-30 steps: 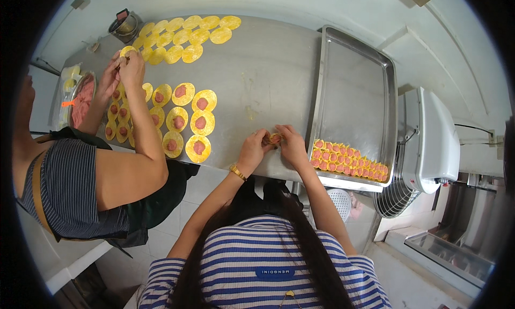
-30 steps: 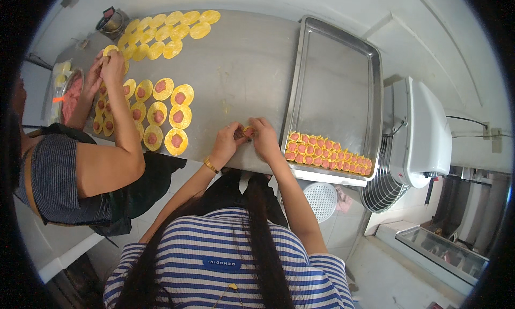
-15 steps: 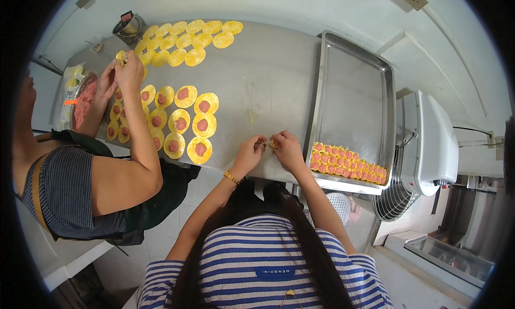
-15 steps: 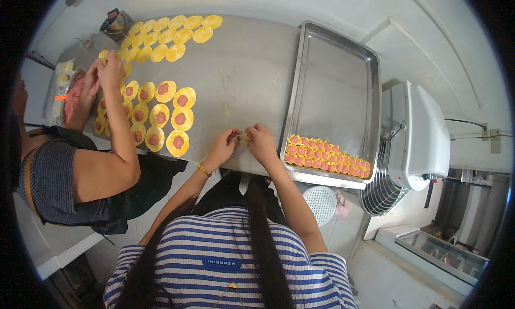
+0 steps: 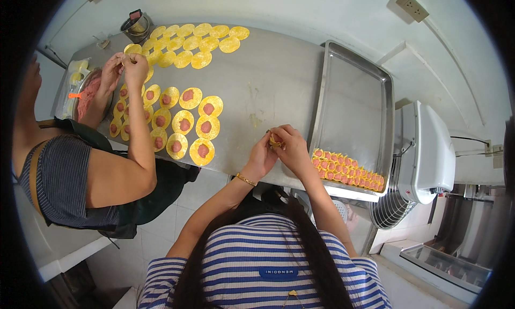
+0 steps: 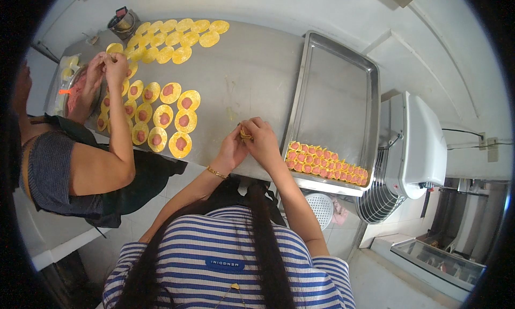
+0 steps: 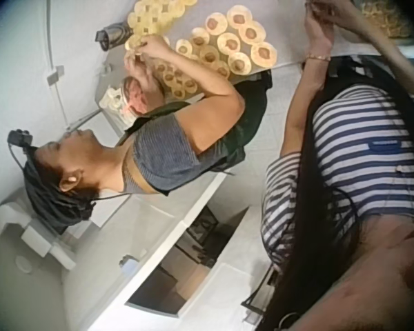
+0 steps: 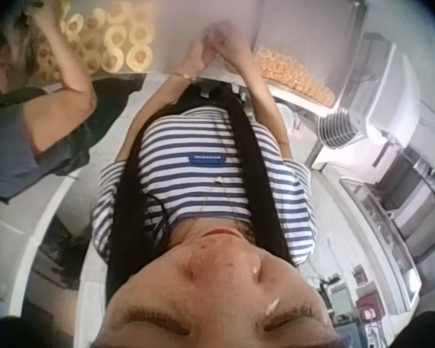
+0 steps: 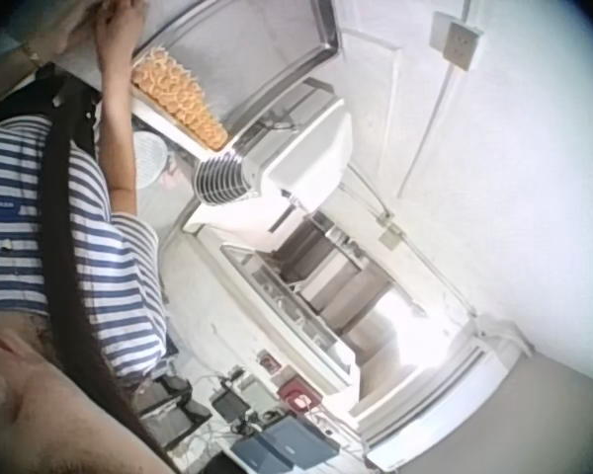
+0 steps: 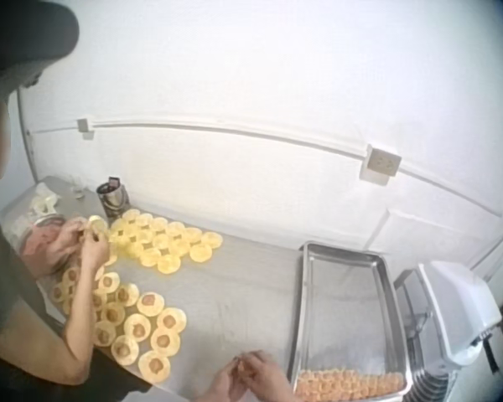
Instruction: The person folds yellow dough circles with a pink filling into small pastries and places them on a metal tray. Another person adds filling to additional dough circles on the table. The finished pastries accumulate on the tray.
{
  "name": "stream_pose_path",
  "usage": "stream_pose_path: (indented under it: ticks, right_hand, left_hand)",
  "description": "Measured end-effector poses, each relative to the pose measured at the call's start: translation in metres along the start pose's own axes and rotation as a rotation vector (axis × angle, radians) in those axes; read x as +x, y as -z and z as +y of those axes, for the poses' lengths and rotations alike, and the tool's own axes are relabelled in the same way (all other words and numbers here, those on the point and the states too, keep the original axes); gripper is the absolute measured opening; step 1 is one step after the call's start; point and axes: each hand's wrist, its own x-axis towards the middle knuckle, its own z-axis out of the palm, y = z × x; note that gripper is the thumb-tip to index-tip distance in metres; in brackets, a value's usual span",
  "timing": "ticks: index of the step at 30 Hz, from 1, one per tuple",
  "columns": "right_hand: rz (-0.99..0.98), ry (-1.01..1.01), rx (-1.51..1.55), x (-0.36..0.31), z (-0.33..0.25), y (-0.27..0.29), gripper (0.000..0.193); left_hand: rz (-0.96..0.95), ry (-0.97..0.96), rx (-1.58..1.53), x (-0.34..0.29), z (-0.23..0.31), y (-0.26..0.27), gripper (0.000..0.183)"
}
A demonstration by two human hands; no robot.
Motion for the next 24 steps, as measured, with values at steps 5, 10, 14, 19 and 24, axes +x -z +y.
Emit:
stream_pose_path:
  ticks: [5,10,14,19,24]
  right_hand:
    - [0.041,0.076,-0.006,-0.003,0.011,-0.005,0.032]
    - [-0.048,0.047,-0.032,-0.011,0.045,-0.022,0.030]
    - [-0.165,-0.043,0.014,-0.022,0.069,-0.041,0.033]
    - [-0.007,-0.133,0.048,-0.033,0.076,-0.046,0.035]
    - [-0.007,-0.117,0.018,-0.032,0.081,-0.050,0.033]
  left_hand:
    - [-0.151,-0.061,-0.010,0.006,-0.007,0.011,0.027]
    - [0.258,-0.330,0.823,-0.001,-0.005,0.021,0.031]
    - [0.130,-0.349,1.468,-0.017,0.009,0.033,0.043]
    - [0.030,-0.428,1.520,-0.017,0.010,0.032,0.042]
    - [0.064,-0.423,1.575,-0.014,0.010,0.027,0.034]
